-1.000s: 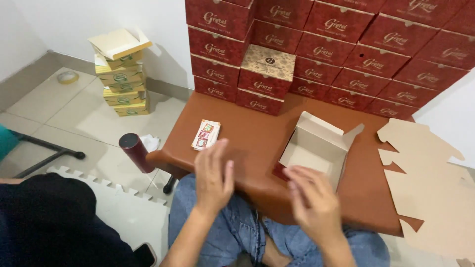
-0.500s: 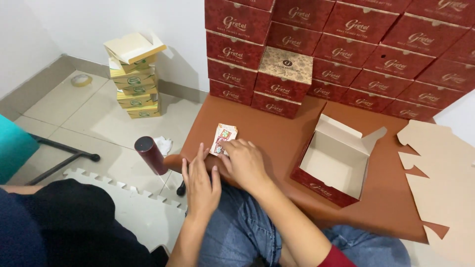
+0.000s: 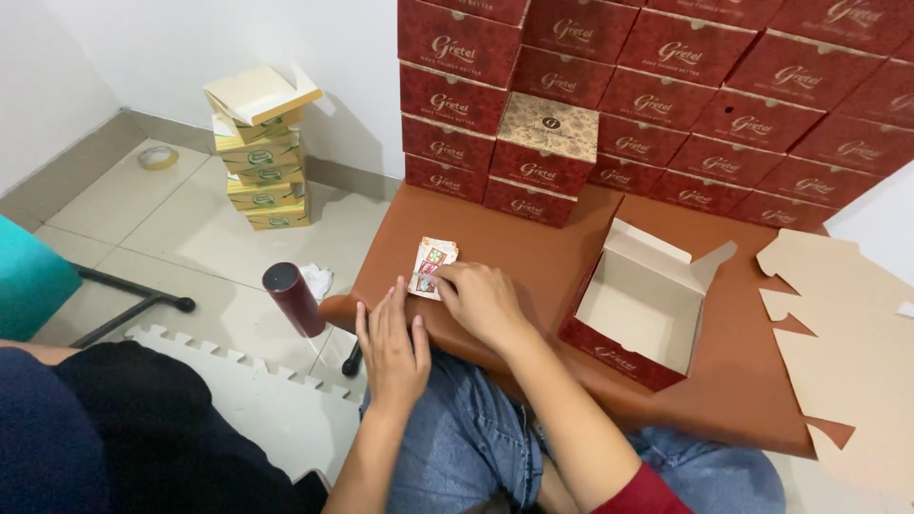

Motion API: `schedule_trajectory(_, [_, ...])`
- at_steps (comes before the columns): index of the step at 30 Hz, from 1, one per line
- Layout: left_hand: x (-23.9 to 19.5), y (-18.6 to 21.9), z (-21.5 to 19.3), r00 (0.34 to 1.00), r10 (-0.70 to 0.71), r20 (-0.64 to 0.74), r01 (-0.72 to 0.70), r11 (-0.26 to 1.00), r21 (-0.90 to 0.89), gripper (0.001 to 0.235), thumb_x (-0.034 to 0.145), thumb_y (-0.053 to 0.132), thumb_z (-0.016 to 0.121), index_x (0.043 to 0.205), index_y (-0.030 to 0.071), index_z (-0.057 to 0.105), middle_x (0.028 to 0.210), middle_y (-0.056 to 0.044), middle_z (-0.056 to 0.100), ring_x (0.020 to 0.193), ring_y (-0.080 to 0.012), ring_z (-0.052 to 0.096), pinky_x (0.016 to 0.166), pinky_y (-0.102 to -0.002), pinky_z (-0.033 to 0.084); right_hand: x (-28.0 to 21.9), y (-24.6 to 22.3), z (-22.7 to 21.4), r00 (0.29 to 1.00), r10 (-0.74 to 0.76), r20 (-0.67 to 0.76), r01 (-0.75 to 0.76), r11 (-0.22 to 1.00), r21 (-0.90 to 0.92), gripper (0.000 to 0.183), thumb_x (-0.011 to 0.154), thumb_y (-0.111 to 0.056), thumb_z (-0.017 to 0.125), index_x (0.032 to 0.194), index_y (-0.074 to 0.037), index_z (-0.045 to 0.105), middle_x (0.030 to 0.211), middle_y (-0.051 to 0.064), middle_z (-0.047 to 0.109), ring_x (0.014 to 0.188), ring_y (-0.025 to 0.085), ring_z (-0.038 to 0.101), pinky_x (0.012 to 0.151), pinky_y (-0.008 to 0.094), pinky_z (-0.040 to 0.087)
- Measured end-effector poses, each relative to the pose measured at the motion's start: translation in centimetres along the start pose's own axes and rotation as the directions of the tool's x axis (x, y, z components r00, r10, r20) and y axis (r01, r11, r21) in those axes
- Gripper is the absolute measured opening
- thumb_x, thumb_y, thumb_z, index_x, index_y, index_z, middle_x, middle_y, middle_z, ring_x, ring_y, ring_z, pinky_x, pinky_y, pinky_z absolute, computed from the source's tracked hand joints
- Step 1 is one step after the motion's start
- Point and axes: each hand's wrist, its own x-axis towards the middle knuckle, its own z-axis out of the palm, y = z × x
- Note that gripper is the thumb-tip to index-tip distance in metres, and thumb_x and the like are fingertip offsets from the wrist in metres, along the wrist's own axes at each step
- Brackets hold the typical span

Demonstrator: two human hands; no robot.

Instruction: Assembling a cardboard box by folding along pre-scored lines and tucking in tabs.

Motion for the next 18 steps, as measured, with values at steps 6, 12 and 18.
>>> schedule_trajectory(6, [-0.1, -0.1, 0.0, 0.996, 0.063, -0.061, -0.061, 0.998, 0.031, 0.062, 0.098, 0.021, 0.048, 0.156, 0.002, 0.034, 0.138, -0.008, 0.061, 0.125, -0.0222, 0.055, 0.121, -0.052, 0.020, -0.4, 0.4, 1.8, 0.993, -0.007, -0.117, -0.003, 0.997, -0.083, 0.013, 0.088, -0.022, 0.067, 0.095, -0.025, 0.077, 0.087, -0.001, 0.076, 0.090, 0.027, 0.074, 0.072, 0.042, 0.059])
schedule_trajectory(12, [-0.3, 1.0, -1.7, 0.991, 0.113, -0.072, -0.115, 0.993, -0.029, 0.064, 0.100, 0.019, 0.051, 0.157, -0.003, 0.031, 0.139, -0.013, 0.060, 0.124, -0.0276, 0.056, 0.120, -0.055, 0.022, -4.0, -2.1, -1.1, 0.613, -0.402, -0.680, 0.331, 0.912, -0.240, 0.014, 0.087, -0.009, 0.072, 0.099, -0.015, 0.077, 0.091, 0.000, 0.075, 0.094, 0.021, 0.073, 0.087, 0.037, 0.058])
schedule_trajectory(18, [-2.6, 5.9, -6.6, 0.966, 0.242, -0.092, -0.243, 0.970, -0.009, 0.081, 0.078, 0.015, 0.080, 0.149, 0.005, 0.043, 0.146, -0.018, 0.044, 0.121, -0.0323, 0.051, 0.100, -0.043, 0.040, -13.3, -5.0, -6.0, 0.659, -0.403, -0.636, 0.357, 0.911, -0.207, 0.016, 0.082, -0.002, 0.075, 0.098, -0.002, 0.077, 0.085, 0.005, 0.062, 0.075, 0.018, 0.057, 0.071, 0.033, 0.051])
